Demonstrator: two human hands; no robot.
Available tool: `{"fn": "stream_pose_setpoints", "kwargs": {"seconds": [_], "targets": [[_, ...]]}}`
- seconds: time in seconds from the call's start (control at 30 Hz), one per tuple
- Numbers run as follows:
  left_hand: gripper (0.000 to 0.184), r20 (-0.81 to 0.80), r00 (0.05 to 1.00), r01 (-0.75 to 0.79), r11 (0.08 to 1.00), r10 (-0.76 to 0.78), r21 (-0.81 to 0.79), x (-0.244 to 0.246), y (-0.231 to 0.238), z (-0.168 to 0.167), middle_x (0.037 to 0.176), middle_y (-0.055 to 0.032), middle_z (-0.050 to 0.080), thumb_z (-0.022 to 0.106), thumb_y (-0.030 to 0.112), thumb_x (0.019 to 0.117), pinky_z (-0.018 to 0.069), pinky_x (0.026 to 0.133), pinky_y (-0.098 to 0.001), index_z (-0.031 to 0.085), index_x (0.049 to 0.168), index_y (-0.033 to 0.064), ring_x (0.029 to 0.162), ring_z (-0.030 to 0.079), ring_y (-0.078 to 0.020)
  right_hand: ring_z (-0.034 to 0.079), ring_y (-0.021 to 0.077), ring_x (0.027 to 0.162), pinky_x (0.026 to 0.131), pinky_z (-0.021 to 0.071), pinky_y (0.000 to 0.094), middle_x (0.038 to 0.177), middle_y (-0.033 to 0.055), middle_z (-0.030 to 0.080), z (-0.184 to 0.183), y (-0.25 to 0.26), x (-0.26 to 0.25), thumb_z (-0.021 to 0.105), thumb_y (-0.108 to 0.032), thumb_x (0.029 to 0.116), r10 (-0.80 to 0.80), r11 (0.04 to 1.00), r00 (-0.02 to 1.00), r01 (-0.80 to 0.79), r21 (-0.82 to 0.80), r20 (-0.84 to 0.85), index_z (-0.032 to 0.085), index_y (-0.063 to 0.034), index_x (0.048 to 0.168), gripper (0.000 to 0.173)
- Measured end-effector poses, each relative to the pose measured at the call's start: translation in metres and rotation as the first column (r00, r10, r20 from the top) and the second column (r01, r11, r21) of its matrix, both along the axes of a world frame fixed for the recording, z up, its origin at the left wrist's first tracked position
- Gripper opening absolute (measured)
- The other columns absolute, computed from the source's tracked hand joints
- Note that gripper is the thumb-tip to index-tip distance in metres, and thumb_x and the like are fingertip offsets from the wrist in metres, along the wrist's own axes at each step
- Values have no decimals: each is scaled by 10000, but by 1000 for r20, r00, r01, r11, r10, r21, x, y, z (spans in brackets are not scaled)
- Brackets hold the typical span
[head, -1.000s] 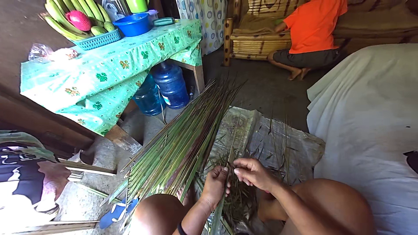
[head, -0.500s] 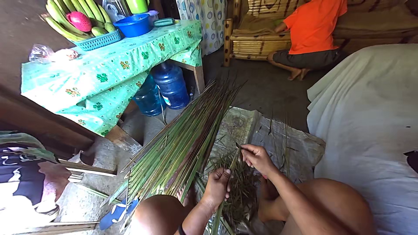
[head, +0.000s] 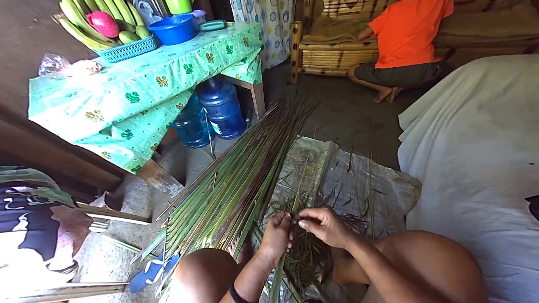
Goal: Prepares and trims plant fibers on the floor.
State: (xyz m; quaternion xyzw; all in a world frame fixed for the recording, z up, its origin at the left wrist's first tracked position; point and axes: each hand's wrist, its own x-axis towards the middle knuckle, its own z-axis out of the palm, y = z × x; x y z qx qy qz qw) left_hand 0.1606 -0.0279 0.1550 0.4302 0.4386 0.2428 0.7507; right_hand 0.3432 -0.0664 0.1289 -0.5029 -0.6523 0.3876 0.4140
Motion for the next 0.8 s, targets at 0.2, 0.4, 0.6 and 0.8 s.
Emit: {"fn": "stream_pose_setpoints", "kwargs": {"seconds": [0.2,0.4,0.6,0.8], "targets": [[277,1,998,59,998,-59,-4,1,-4,1,577,40,453,346,156,1127,383,407,-161,533,950,54,418,416,-28,538,-40,575,539,457,141,752,-34,655,-6,19,18,568,-137,982,-189,980,980,183,-78,-70,708,43,1105,259],[283,-14,996,83,997,-83,-5,-1,-7,5,585,33,483,352,166,1129,408,419,-161,550,974,36,425,443,-29,518,19,488,450,431,172,693,-46,627,7,22,32,510,-132,1003,-232,945,938,154,-288,-257,634,23,1258,324],[263,26,996,90,996,-90,4,-2,-7,1,662,-3,557,351,162,1127,495,474,-188,551,1023,26,488,541,-58,507,24,469,434,415,165,660,-42,612,12,16,11,500,-131,1004,-156,913,889,-36,-407,-430,618,3,1283,331],[229,-20,1000,24,1000,-24,2,-3,-6,-1,656,-8,559,396,151,1119,498,473,-197,549,999,31,492,548,-68,510,14,476,433,413,164,659,-52,611,15,14,22,512,-143,1010,-190,931,930,69,-358,-315,674,-27,1062,206]]}}
